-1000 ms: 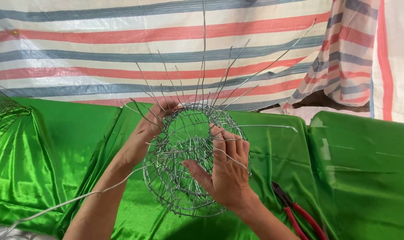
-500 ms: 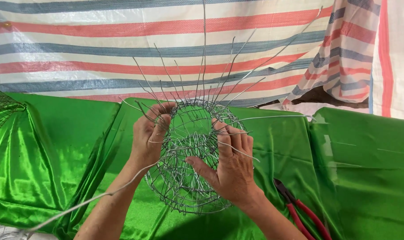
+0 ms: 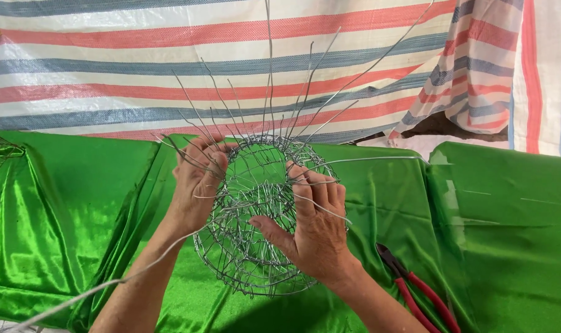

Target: Weaving and twisting thin metal wires to create a spherical mesh structure.

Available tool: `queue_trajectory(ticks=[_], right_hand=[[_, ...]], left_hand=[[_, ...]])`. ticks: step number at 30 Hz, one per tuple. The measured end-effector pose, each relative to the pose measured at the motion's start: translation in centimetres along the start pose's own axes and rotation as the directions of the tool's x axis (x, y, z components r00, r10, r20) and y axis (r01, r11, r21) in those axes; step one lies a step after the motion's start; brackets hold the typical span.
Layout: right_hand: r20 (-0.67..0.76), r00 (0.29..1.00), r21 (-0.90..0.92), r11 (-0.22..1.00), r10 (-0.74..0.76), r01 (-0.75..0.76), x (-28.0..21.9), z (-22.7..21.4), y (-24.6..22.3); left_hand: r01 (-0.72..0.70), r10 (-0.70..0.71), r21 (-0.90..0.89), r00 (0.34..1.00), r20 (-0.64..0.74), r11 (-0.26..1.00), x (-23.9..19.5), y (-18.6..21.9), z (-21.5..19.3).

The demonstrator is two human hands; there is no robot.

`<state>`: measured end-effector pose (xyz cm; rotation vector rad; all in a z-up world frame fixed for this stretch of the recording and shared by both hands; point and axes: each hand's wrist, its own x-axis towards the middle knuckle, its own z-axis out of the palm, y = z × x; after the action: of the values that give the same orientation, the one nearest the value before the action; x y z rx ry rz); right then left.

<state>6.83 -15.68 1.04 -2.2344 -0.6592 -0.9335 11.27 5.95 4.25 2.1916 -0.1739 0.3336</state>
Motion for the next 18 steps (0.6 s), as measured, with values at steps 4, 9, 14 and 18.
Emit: queue_trajectory(ticks=[4, 9, 14, 18], right_hand=[[0.01, 1.0, -0.004, 1.0, 0.019, -0.019, 0.1, 0.0, 0.0], [0.015, 1.0, -0.003, 1.0, 0.023, -0.023, 0.3, -0.1, -0.1], [0.027, 0.999, -0.006, 1.0, 0.03, -0.03, 0.4, 0.0, -0.1], [0.022, 1.0, -0.005, 1.0, 0.015, -0.015, 0.5, 0.2, 0.2]], left_hand=[[0.015, -0.015, 0.049, 1.0, -0.008, 0.999, 0.2, 0.0, 0.2], [-0.022, 0.03, 0.096, 0.996, -0.08, 0.995, 0.2, -0.2, 0.6], [-0.01, 0.012, 0.04, 0.998, -0.058, 0.999, 0.3, -0.8, 0.6], [-0.007, 0.007, 0.006, 0.996, -0.092, 1.0, -0.1, -0.4, 1.1]])
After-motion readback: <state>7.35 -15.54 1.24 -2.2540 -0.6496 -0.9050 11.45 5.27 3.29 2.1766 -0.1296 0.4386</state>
